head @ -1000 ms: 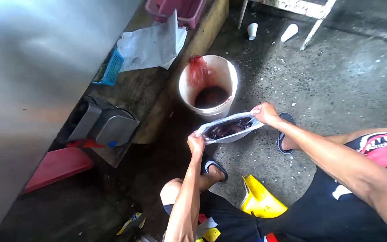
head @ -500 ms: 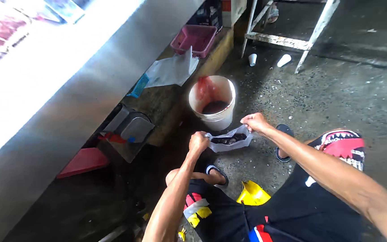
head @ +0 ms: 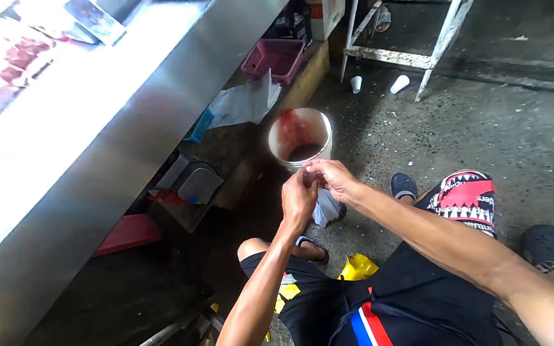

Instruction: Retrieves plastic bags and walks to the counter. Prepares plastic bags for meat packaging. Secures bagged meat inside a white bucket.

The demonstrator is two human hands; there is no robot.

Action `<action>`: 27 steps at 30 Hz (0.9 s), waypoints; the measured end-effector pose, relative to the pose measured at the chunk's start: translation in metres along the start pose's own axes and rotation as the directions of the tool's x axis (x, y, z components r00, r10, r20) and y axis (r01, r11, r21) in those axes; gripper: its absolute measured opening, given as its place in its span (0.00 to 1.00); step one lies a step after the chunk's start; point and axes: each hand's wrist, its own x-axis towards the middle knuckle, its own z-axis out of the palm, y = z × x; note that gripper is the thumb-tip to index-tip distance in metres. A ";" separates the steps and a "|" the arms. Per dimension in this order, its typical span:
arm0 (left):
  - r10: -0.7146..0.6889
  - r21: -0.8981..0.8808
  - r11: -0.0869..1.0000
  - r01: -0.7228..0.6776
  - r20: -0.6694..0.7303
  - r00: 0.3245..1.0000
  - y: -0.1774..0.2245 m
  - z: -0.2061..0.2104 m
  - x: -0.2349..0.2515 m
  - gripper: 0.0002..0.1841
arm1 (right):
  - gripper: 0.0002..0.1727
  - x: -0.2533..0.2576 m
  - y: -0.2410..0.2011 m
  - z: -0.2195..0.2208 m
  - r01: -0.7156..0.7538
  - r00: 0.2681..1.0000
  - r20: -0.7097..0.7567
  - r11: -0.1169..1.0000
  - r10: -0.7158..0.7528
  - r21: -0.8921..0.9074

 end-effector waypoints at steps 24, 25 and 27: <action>0.092 -0.504 0.853 -0.137 -0.113 0.989 0.028 -0.004 0.060 0.11 | 0.09 -0.123 -0.199 0.016 0.529 0.787 0.413 0.846 -0.459 -0.066; 0.123 -0.465 0.875 -0.132 -0.051 0.991 0.029 -0.012 0.066 0.08 | 0.10 -0.126 -0.203 -0.011 0.551 0.790 0.360 0.832 -0.496 -0.065; 0.154 -0.272 0.954 -0.129 0.073 0.985 0.040 -0.032 0.078 0.05 | 0.10 -0.128 -0.198 -0.080 0.558 0.822 0.196 0.826 -0.535 -0.086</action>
